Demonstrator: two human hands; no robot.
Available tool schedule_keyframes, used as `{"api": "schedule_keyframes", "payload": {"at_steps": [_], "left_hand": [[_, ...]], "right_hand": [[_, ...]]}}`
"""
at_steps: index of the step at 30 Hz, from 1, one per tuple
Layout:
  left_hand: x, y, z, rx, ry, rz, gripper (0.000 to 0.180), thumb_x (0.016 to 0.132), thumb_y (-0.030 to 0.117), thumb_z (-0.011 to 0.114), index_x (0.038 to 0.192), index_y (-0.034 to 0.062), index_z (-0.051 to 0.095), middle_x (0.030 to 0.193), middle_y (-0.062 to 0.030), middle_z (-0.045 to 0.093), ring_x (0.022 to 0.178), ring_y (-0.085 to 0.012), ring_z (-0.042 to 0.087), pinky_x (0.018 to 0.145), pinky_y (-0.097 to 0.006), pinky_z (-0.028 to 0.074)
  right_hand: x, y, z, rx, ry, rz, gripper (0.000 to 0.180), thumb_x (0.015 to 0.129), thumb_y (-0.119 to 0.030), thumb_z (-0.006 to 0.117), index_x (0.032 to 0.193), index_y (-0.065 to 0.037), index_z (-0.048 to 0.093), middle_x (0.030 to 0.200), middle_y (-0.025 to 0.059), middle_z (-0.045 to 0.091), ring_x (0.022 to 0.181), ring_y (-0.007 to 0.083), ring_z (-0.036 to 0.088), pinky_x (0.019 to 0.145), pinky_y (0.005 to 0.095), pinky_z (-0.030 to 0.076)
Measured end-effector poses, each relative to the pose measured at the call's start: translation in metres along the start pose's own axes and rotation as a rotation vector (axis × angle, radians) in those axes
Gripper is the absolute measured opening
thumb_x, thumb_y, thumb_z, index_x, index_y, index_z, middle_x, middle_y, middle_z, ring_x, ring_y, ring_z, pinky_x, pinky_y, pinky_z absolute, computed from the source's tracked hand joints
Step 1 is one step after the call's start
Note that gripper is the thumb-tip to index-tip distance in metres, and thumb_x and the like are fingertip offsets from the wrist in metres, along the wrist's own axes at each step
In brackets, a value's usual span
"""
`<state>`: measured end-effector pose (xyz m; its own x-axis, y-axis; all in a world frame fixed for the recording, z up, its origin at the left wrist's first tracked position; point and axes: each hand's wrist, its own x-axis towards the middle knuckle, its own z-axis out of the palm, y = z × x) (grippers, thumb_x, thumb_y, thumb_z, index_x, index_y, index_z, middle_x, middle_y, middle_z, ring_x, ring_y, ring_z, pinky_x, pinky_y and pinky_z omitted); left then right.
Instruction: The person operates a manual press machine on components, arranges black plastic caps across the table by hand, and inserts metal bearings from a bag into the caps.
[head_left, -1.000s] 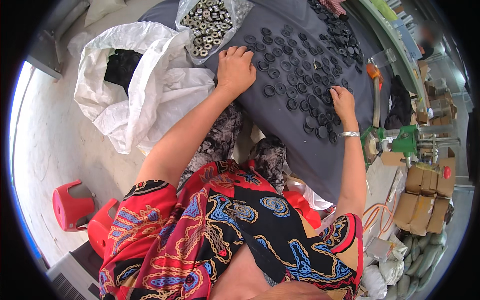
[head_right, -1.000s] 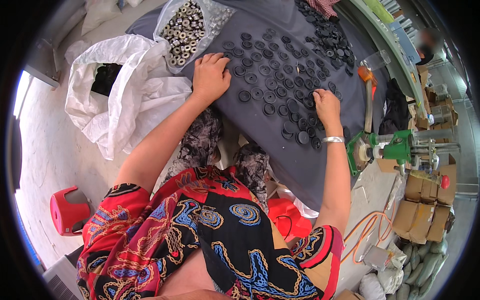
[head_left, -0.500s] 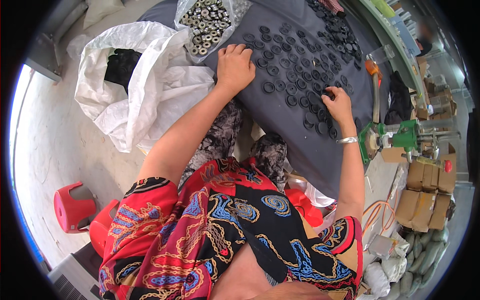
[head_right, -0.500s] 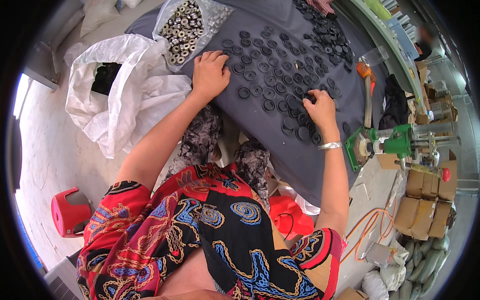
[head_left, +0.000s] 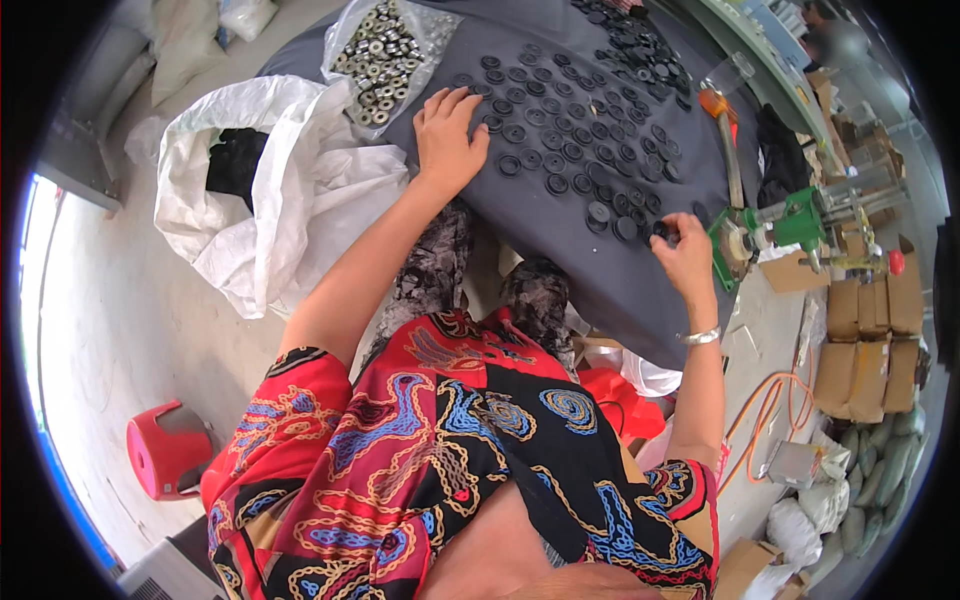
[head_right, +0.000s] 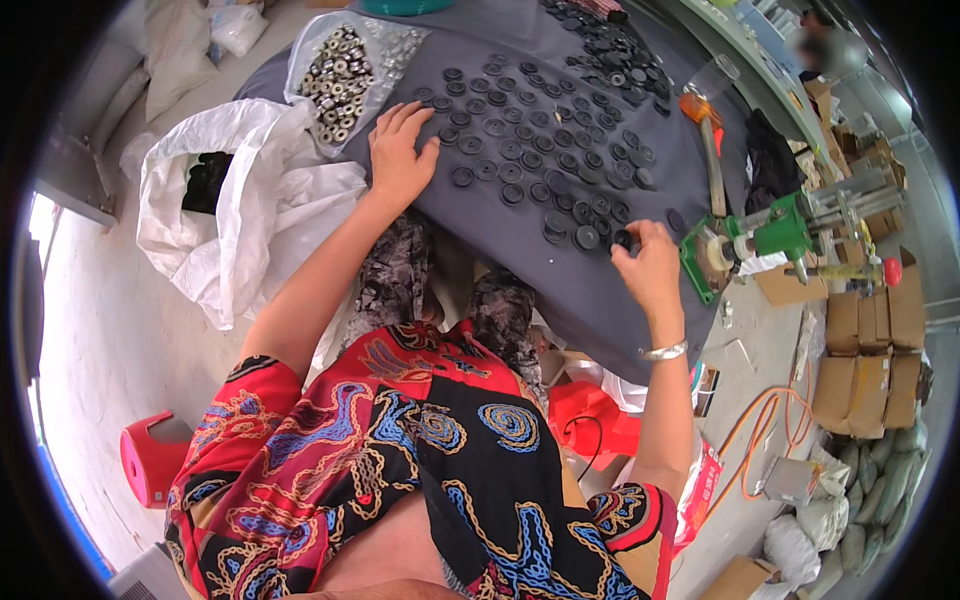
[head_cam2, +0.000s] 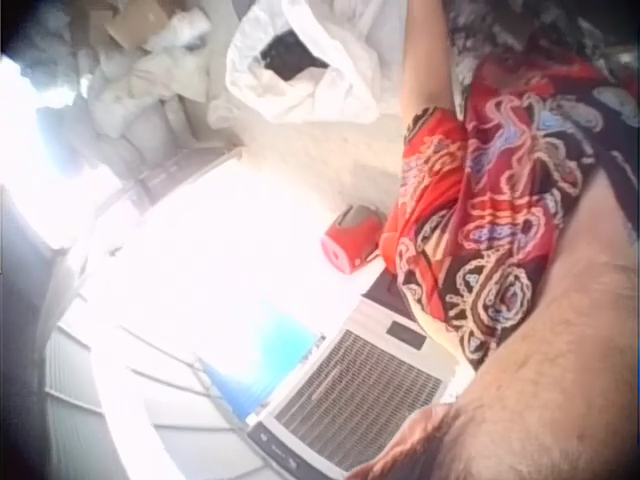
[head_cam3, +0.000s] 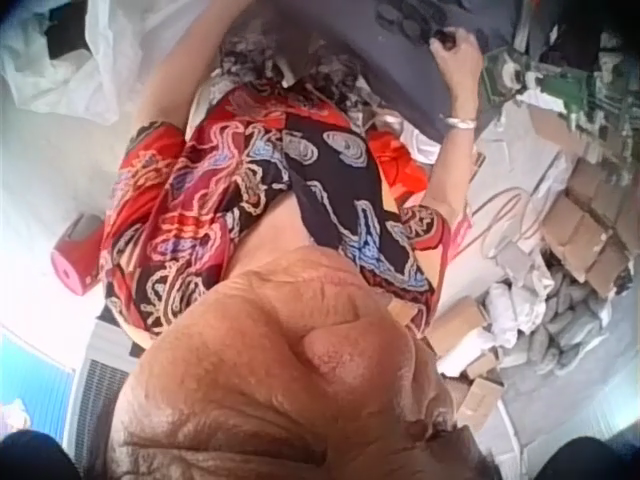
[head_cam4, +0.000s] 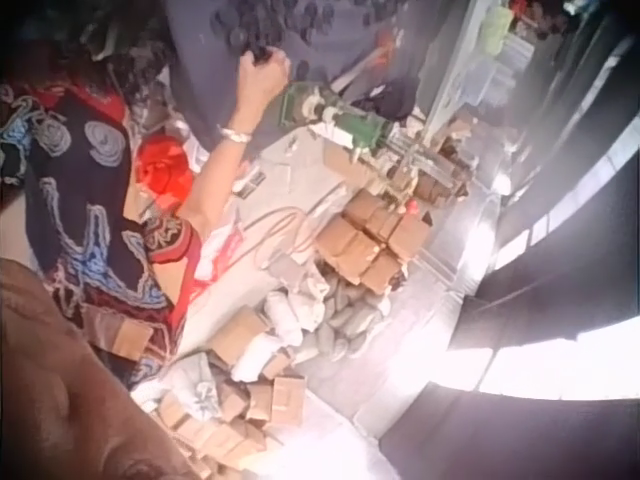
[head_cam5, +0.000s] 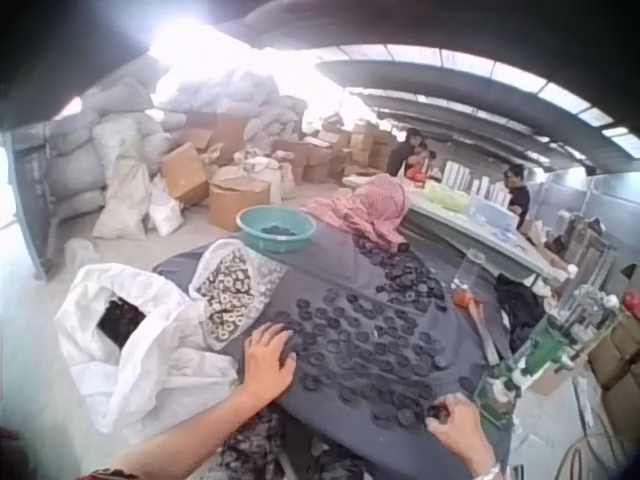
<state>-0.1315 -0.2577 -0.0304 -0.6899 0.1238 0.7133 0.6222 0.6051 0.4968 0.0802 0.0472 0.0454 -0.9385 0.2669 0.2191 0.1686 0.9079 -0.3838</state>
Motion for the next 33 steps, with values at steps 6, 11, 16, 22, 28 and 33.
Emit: {"api": "schedule_keyframes", "payload": {"at_steps": [6,11,16,22,28,33], "left_hand": [[-0.008,0.027,0.01,0.141,0.035,0.079,0.043,0.076,0.018,0.067,0.119,0.0111,0.062,0.126,-0.0097,0.06,0.125,-0.033,0.048,0.103,-0.049,0.035],[-0.008,0.079,-0.003,-0.18,-0.058,0.341,0.031,0.071,0.006,0.066,0.102,0.0082,0.064,0.108,-0.009,0.065,0.096,-0.0302,0.06,0.083,-0.043,0.047],[-0.039,0.128,0.022,-0.326,-0.39,0.458,0.02,0.074,0.01,0.069,0.093,0.0067,0.066,0.094,-0.0087,0.065,0.088,-0.0286,0.061,0.075,-0.039,0.052],[-0.048,0.143,0.035,-0.145,-0.522,0.375,0.021,0.074,0.017,0.071,0.093,0.0073,0.069,0.09,-0.0078,0.064,0.091,-0.028,0.06,0.076,-0.039,0.053],[-0.041,0.146,0.037,-0.116,-0.588,0.272,0.021,0.077,0.019,0.07,0.094,0.0066,0.07,0.09,-0.0091,0.065,0.093,-0.0287,0.06,0.078,-0.039,0.053],[-0.044,0.141,0.046,-0.133,-0.514,0.286,0.013,0.08,0.015,0.067,0.089,0.0057,0.068,0.088,-0.0089,0.065,0.09,-0.0297,0.061,0.076,-0.04,0.053]], "right_hand": [[-0.039,0.004,0.01,-0.042,-0.085,0.025,0.033,0.074,-0.022,0.074,0.099,-0.002,0.065,0.092,0.0134,0.064,0.089,0.0322,0.062,0.079,0.0422,0.046],[-0.022,-0.025,0.01,-0.059,0.035,-0.11,0.031,0.081,-0.026,0.072,0.105,-0.007,0.066,0.094,0.0129,0.063,0.091,0.0317,0.061,0.078,0.0431,0.045],[-0.011,-0.031,0.03,-0.211,-0.023,-0.156,0.03,0.082,-0.023,0.071,0.108,-0.008,0.066,0.092,0.0137,0.062,0.092,0.0329,0.06,0.079,0.0437,0.047],[-0.008,-0.027,0.031,-0.082,-0.002,-0.12,0.032,0.079,-0.019,0.073,0.107,-0.007,0.064,0.093,0.0149,0.061,0.088,0.0327,0.061,0.076,0.042,0.049],[-0.03,-0.009,0.005,0.121,0.211,-0.053,0.025,0.079,-0.007,0.069,0.103,-0.004,0.063,0.087,0.0106,0.057,0.07,0.0215,0.06,0.064,0.034,0.049],[-0.064,0.021,0.013,0.131,0.368,0.026,0.024,0.077,-0.003,0.07,0.097,-0.002,0.057,0.088,0.0111,0.057,0.075,0.0241,0.06,0.068,0.0364,0.049]]}}
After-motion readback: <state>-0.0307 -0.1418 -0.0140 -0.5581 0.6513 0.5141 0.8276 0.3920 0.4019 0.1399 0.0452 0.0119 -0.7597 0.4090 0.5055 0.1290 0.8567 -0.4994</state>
